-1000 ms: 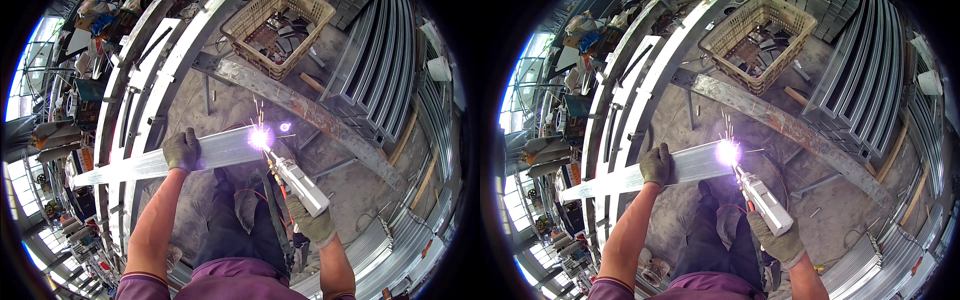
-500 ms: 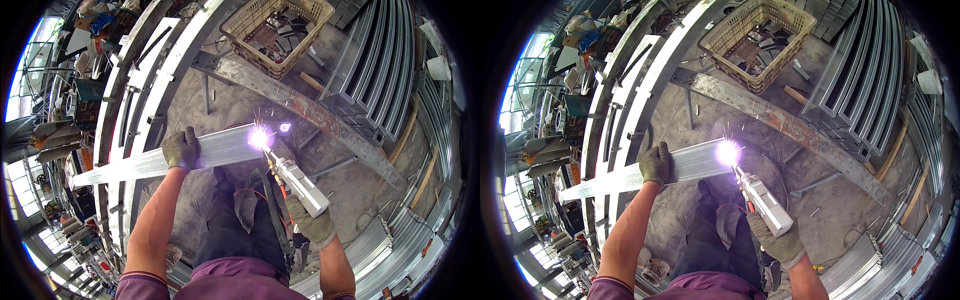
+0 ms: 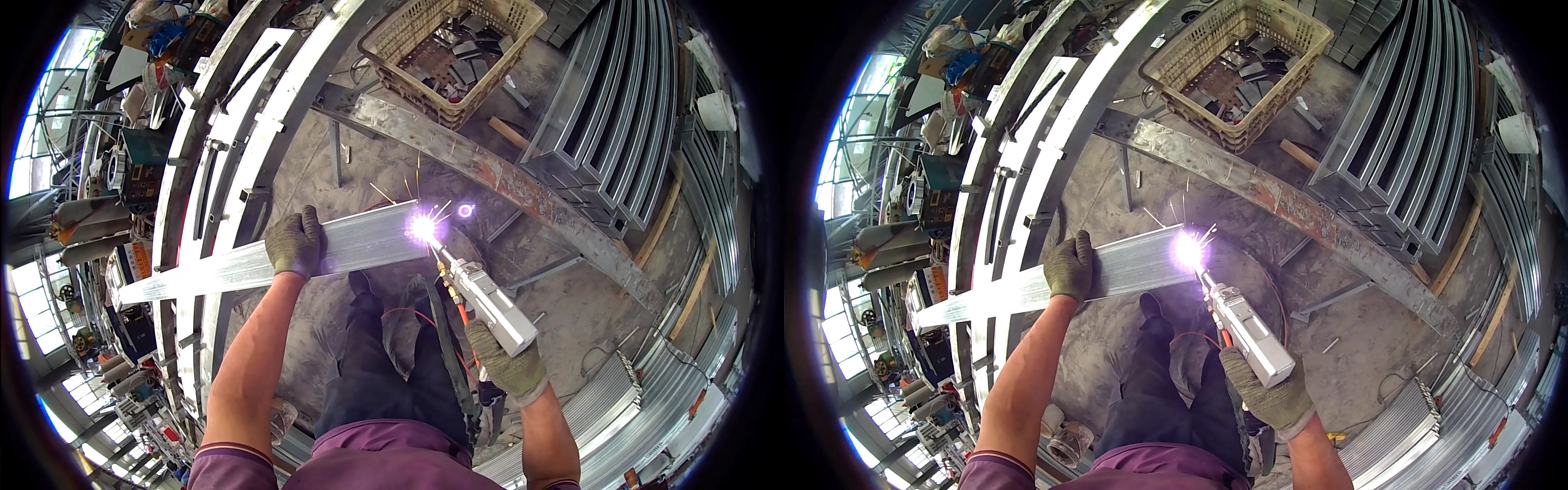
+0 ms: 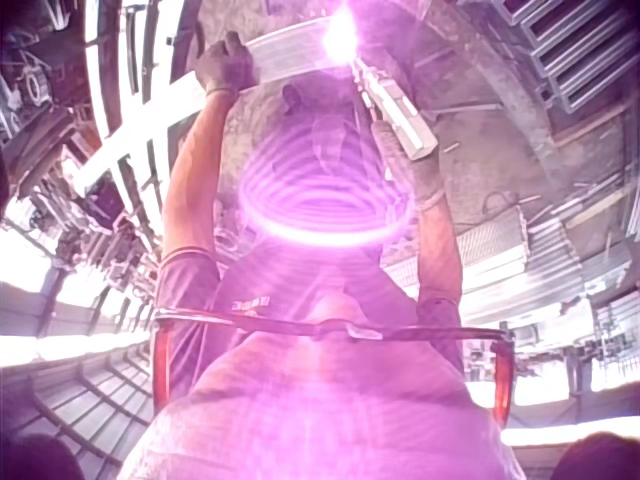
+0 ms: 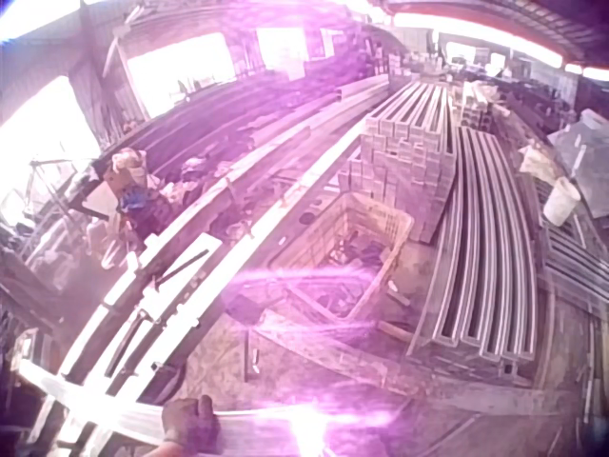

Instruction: The person welds aluminum frame pieces together using a handheld welding torch. They position the pieces, apply welds at the joints, and then move the completed frame aside.

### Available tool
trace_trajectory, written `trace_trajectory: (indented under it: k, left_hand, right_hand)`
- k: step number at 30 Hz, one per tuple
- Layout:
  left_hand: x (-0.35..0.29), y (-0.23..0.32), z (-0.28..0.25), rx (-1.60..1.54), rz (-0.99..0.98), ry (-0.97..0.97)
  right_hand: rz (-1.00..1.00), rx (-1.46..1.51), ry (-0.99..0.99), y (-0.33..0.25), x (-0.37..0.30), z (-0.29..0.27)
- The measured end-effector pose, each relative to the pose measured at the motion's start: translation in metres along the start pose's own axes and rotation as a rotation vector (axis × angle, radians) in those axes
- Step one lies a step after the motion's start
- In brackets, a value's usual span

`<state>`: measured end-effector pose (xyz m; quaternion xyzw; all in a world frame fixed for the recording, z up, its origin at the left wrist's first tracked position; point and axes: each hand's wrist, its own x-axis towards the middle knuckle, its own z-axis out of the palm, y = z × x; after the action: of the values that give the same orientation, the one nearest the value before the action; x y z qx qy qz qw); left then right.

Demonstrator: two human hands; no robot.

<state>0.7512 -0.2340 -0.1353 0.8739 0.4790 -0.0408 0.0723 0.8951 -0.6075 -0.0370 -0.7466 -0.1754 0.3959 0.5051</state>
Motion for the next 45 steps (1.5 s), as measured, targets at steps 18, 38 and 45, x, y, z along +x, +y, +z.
trace_trajectory:
  k: [18, 38, 45]
  left_hand:
    - [0.001, -0.003, 0.003, 0.0, -0.005, -0.009]
    - [0.001, -0.001, 0.001, -0.003, 0.003, 0.003]
    - [0.001, -0.001, 0.001, -0.008, 0.0, 0.006]
  right_hand:
    - [0.101, 0.022, -0.008, -0.001, -0.004, 0.001]
    - [0.051, -0.016, -0.035, 0.001, -0.007, -0.001]
    - [-0.058, -0.065, -0.02, 0.001, -0.008, -0.001]
